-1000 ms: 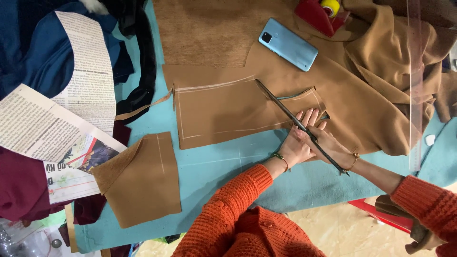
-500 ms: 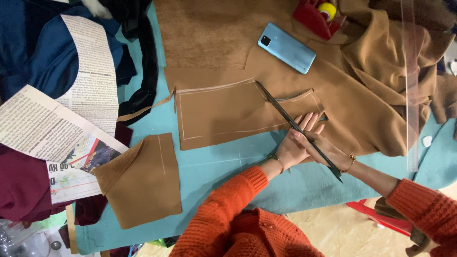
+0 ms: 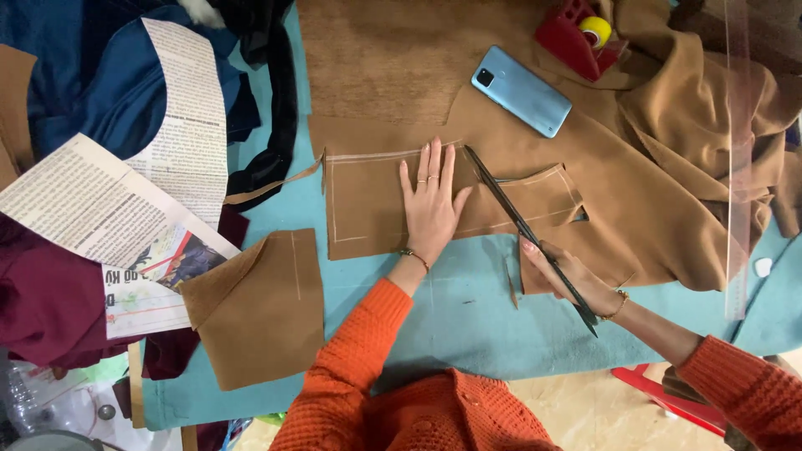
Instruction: Cutting out pattern pieces from brown fabric using tailor's shears and organizing the cut pieces on a work table.
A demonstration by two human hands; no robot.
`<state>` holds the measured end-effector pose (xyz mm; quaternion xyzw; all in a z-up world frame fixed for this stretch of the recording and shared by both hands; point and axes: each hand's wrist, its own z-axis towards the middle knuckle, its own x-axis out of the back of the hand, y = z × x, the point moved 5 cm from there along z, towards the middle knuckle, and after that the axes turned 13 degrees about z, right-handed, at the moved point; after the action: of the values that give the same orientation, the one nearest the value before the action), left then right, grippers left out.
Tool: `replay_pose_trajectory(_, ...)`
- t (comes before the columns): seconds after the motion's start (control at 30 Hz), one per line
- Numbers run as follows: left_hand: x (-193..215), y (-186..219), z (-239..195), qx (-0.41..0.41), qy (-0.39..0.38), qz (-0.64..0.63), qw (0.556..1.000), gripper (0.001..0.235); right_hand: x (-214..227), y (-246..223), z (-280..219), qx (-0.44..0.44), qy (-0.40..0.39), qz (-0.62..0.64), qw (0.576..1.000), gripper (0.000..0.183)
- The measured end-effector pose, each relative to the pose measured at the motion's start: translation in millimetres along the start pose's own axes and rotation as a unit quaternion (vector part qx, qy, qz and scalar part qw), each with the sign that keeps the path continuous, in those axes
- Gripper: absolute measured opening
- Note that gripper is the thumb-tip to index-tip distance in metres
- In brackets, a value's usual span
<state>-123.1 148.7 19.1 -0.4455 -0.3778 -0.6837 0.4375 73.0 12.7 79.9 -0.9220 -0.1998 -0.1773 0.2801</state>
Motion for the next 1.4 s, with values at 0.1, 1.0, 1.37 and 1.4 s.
replay_pose_trajectory(0.1,-4.6,-0.5,-1.3,-0.010,-0.038,0.011,0.999,0.084,-3.5,6.1,7.3,-0.008,0.005,0.010,1.000,0.072)
replay_pose_trajectory(1.0,-6.9,0.6,1.1,-0.023,-0.111,0.027,0.993,0.085,-34.8,7.8,31.4,-0.003,-0.002,0.181,0.983,0.067)
replay_pose_trajectory(1.37,-7.3,1.0,1.2,-0.023,-0.124,0.023,0.992,0.086,-42.2,4.5,33.4,-0.010,0.002,0.248,0.969,0.068)
replay_pose_trajectory(1.4,-7.1,1.0,1.4,-0.023,-0.127,0.024,0.991,0.087,-43.8,2.0,32.4,-0.014,-0.007,0.263,0.965,0.068)
